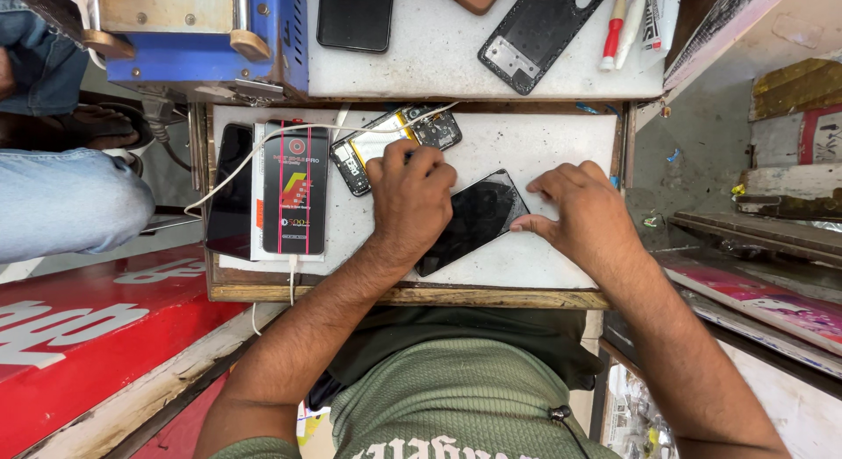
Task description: The person cleans a phone screen using a roll of adhesive tape, pressing and peeling tape from the display. They then pick up a blue phone, fit its back cover, and wrap multiple rubber bands around the phone one at a time, stretching each band around the device before setting it on the bench.
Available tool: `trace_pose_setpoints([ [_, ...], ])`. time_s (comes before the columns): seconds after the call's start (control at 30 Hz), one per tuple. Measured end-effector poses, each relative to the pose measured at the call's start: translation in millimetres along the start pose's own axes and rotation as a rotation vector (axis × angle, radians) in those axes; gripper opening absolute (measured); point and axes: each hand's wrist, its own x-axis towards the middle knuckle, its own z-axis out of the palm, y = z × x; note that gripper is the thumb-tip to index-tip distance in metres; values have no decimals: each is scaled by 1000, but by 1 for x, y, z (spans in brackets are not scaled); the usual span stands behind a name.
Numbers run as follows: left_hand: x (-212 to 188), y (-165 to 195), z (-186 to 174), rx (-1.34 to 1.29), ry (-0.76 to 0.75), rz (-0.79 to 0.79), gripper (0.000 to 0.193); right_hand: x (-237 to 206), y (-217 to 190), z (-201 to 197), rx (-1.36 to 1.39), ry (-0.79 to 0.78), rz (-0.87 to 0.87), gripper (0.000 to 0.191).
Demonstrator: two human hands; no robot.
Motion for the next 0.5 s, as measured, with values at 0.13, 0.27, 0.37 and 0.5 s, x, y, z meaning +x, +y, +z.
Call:
trace_pose_setpoints([
  [0.13,0,0,-2,29,36,-31,12,0,2,3,35,-45,9,55],
  [0.27,2,1,-3,0,32,21,17,-1,3,3,-22,-12,-8,52],
  [0.37,3,2,-2,-32,4,97,23,-1,3,0,-131,-95,92,54],
  [0.5,3,3,1,-73,-4,147,19,0,1,-3,-151,-109,127,56],
])
